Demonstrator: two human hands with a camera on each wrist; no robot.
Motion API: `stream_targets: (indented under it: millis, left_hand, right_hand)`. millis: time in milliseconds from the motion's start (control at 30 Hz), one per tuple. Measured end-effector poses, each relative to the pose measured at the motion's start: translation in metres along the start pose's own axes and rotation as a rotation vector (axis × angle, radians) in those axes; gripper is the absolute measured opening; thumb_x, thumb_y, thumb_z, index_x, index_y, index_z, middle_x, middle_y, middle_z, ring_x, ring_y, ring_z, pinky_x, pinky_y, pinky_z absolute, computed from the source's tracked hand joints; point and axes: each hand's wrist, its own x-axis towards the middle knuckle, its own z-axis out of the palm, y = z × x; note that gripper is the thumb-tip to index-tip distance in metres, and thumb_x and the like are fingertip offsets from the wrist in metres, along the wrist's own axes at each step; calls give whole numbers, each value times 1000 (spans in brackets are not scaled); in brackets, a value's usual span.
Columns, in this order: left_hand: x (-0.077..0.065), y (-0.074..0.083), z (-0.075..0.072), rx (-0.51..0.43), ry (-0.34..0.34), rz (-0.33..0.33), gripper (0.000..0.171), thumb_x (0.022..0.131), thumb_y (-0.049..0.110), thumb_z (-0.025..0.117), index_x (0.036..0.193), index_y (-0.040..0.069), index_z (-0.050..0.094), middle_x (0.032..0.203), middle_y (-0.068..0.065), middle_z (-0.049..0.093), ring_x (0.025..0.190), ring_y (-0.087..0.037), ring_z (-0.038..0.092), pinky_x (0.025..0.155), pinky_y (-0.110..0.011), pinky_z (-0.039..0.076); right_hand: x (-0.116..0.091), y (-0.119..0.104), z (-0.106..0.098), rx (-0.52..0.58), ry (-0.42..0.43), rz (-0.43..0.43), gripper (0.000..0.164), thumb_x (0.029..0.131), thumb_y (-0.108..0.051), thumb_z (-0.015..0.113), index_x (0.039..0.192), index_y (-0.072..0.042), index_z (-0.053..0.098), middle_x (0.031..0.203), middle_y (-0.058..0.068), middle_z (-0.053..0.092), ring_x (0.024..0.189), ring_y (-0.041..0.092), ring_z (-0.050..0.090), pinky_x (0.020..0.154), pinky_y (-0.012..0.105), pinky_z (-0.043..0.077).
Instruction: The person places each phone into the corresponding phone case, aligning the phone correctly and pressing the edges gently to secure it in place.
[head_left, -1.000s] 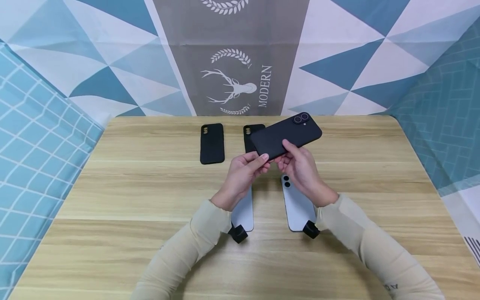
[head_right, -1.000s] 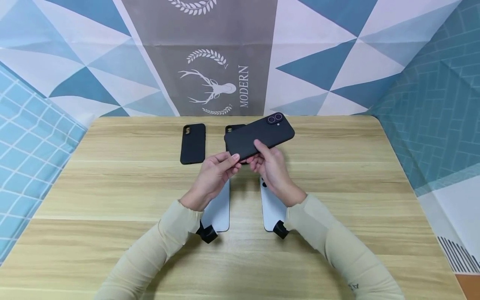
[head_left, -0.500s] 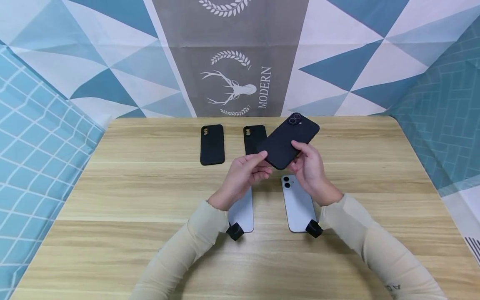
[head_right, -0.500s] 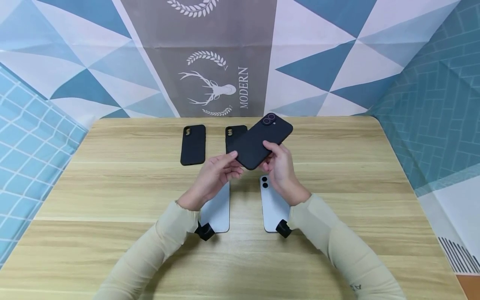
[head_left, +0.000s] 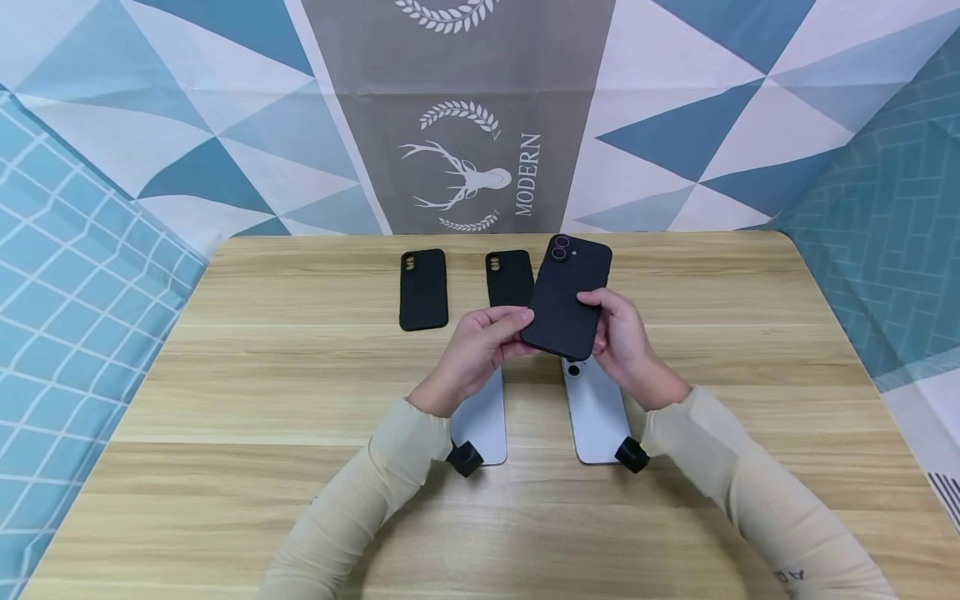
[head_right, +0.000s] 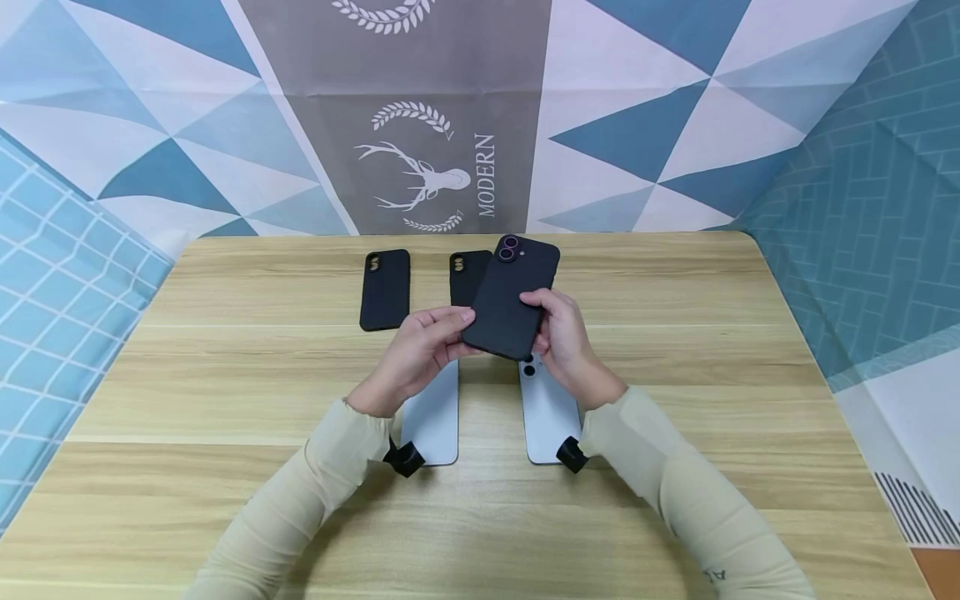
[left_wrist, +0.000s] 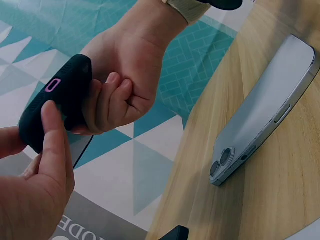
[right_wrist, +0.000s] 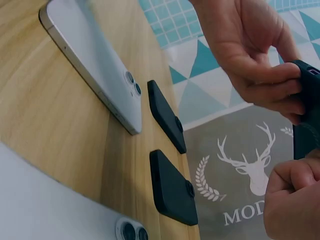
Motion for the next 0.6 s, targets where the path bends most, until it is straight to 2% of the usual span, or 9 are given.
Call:
stream_targets:
  millis: [33, 100, 167, 233, 267, 467, 600]
  left_hand:
    - [0, 0, 0, 10, -5, 1, 32, 95, 4, 49, 119, -17, 50, 82, 2, 67, 71, -7, 68, 80, -29, 58]
    - [0, -1, 1, 20, -1, 1, 32, 95, 3, 49, 121, -16, 50, 84, 1, 67, 71, -7, 68, 80, -29, 57]
    - [1, -2, 2, 19, 18, 5, 33, 95, 3, 49, 123, -15, 50, 85, 1, 67, 70, -7, 68, 78, -26, 57]
    - [2, -3, 2, 10, 43, 16, 33, 95, 3, 50, 124, -13, 51, 86, 1, 67, 69, -7, 68, 74, -22, 58]
    - [2, -4, 3, 6, 57, 22, 33, 95, 3, 50, 124, -13, 51, 86, 1, 66, 68, -7, 68, 71, -19, 58]
    - [5, -6, 0, -6, 98, 33, 33, 95, 2, 50, 124, -12, 50, 87, -2, 65, 68, -8, 68, 67, -15, 57]
    - [7, -8, 0, 8, 92, 12, 33, 95, 4, 51, 124, -10, 52, 95, -6, 64, 71, -9, 69, 82, -27, 55]
  right_hand:
    - [0, -1, -1, -1, -8, -2, 33, 94, -7, 35, 68, -14, 54, 39, -10, 39, 31, 2, 29, 34, 15, 16]
    - [-1, -3, -2, 13, -32, -2, 32, 95, -8, 37, 75, -13, 61, 50, -9, 55, 39, 0, 47, 38, 10, 35]
    - [-2, -6, -3, 8, -39, -6, 28, 96, -9, 40, 82, -12, 65, 64, -6, 66, 51, 2, 60, 48, 13, 49]
    - [-3, -8, -4, 12, -42, -7, 24, 96, -9, 44, 88, -11, 66, 77, -3, 70, 64, 6, 67, 58, 17, 56]
    - [-3, -10, -5, 12, -39, -8, 21, 96, -9, 46, 89, -11, 66, 79, -2, 70, 69, 8, 68, 62, 20, 57]
    - [-2, -15, -9, -47, 28, 7, 15, 92, -8, 56, 84, -11, 69, 72, -3, 68, 62, 7, 61, 63, 16, 54]
    - [-1, -17, -11, -96, 39, 37, 13, 92, -9, 57, 85, -12, 68, 73, -4, 68, 63, 6, 60, 64, 16, 54]
